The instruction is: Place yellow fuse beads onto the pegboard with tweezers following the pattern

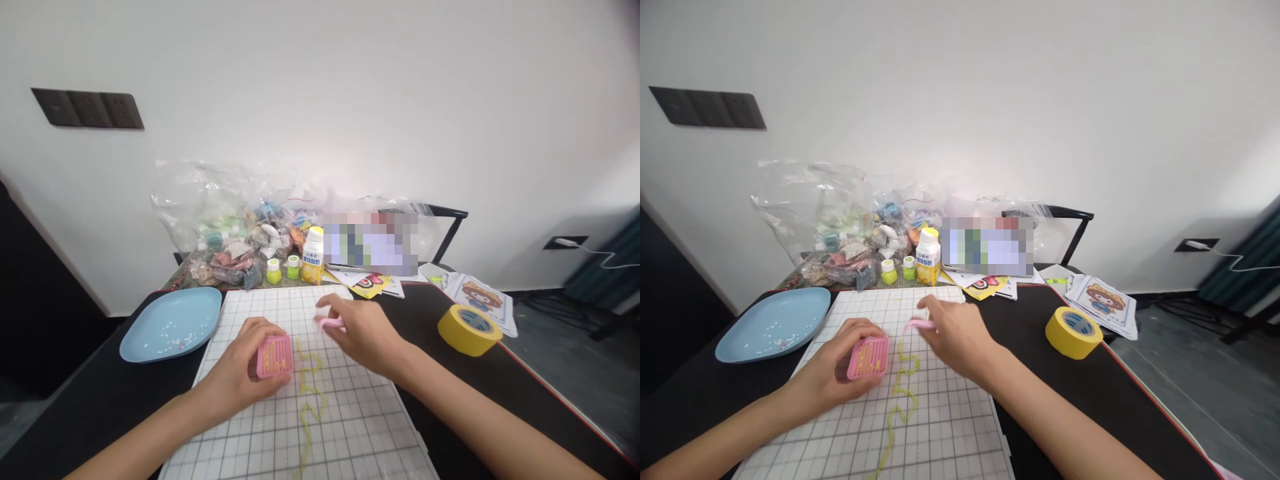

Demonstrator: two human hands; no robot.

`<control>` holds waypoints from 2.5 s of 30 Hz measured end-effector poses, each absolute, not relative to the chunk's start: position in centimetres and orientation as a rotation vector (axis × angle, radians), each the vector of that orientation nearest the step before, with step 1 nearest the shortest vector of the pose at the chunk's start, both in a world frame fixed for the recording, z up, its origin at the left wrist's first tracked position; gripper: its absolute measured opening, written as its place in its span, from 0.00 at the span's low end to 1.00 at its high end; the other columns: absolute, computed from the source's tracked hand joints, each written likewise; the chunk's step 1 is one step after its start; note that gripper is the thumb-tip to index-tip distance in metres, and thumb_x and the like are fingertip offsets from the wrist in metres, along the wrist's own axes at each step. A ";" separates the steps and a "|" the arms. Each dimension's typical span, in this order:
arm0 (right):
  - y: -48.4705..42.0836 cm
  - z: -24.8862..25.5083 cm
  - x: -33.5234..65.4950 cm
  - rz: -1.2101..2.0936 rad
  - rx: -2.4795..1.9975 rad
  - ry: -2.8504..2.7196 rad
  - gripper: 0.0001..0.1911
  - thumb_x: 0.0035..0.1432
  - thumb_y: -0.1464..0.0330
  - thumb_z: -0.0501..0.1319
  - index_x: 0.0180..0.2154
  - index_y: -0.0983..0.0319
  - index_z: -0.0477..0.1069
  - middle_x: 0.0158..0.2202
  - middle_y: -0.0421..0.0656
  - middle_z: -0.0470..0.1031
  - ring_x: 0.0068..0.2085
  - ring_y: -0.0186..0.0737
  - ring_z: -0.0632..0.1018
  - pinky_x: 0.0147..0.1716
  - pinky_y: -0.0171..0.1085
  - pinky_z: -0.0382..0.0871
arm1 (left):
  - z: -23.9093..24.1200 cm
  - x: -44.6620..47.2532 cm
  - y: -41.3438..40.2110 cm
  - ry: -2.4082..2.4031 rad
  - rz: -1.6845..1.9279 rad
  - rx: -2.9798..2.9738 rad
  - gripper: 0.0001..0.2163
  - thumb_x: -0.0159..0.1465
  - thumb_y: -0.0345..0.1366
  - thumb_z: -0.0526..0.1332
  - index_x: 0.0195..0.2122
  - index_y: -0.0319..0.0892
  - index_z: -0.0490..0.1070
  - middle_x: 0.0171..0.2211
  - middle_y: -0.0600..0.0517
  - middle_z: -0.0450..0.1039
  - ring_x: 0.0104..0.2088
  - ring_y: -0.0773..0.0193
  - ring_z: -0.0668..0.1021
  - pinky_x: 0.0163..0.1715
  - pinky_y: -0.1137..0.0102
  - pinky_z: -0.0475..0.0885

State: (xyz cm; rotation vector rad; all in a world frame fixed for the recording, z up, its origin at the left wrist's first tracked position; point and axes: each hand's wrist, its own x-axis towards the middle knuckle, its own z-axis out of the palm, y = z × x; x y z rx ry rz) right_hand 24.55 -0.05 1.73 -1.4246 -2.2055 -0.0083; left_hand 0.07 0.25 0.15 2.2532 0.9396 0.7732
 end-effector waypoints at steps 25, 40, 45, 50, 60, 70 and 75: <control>-0.6 -0.3 25.1 -0.270 -1.327 -1.784 0.14 0.66 0.63 0.50 0.37 0.60 0.72 0.30 0.42 0.76 0.26 0.34 0.73 0.24 0.32 0.59 | 0.3 0.2 -0.4 1.021 0.729 2.170 0.15 0.57 0.38 0.66 0.45 0.49 0.67 0.41 0.52 0.67 0.42 0.55 0.72 0.43 0.59 0.71; 2.9 -0.7 30.8 -0.032 -1.685 -1.194 0.17 0.60 0.63 0.49 0.48 0.63 0.66 0.38 0.49 0.79 0.35 0.46 0.77 0.34 0.41 0.66 | 0.3 0.0 -0.5 1.033 0.757 2.148 0.15 0.58 0.38 0.66 0.45 0.49 0.67 0.42 0.52 0.67 0.42 0.56 0.72 0.43 0.59 0.72; 3.6 -1.6 31.2 0.098 -1.673 -1.240 0.19 0.57 0.69 0.49 0.49 0.64 0.66 0.39 0.49 0.79 0.32 0.44 0.77 0.33 0.42 0.69 | 0.3 0.1 -0.6 1.047 0.765 2.165 0.15 0.58 0.38 0.66 0.45 0.49 0.67 0.41 0.52 0.67 0.41 0.57 0.73 0.42 0.60 0.71; 3.9 -2.0 31.6 0.125 -1.610 -1.272 0.21 0.59 0.67 0.48 0.54 0.63 0.64 0.42 0.49 0.78 0.32 0.42 0.77 0.32 0.41 0.69 | 0.3 0.1 -0.6 1.046 0.787 2.142 0.15 0.58 0.38 0.66 0.45 0.49 0.67 0.40 0.52 0.67 0.40 0.57 0.73 0.41 0.62 0.72; 0.4 0.3 27.0 0.082 -1.186 -1.665 0.11 0.64 0.62 0.54 0.37 0.61 0.71 0.28 0.40 0.73 0.26 0.32 0.70 0.26 0.32 0.64 | 0.4 0.4 -1.2 1.011 0.783 2.157 0.16 0.55 0.35 0.66 0.44 0.48 0.66 0.41 0.53 0.68 0.40 0.57 0.73 0.41 0.62 0.71; -0.6 -0.8 25.0 -0.077 -1.231 -1.858 0.14 0.69 0.61 0.48 0.37 0.60 0.66 0.31 0.42 0.75 0.25 0.33 0.72 0.23 0.32 0.60 | 0.8 0.8 -1.5 1.002 0.807 2.153 0.15 0.56 0.33 0.65 0.43 0.48 0.66 0.40 0.54 0.68 0.39 0.59 0.73 0.41 0.64 0.69; 2.7 -0.6 26.8 -0.112 -1.895 -1.731 0.17 0.70 0.60 0.40 0.44 0.60 0.62 0.45 0.48 0.75 0.36 0.44 0.77 0.28 0.36 0.62 | 0.6 0.8 -1.5 0.995 0.789 2.106 0.15 0.56 0.35 0.66 0.43 0.48 0.66 0.40 0.53 0.68 0.39 0.59 0.73 0.40 0.63 0.71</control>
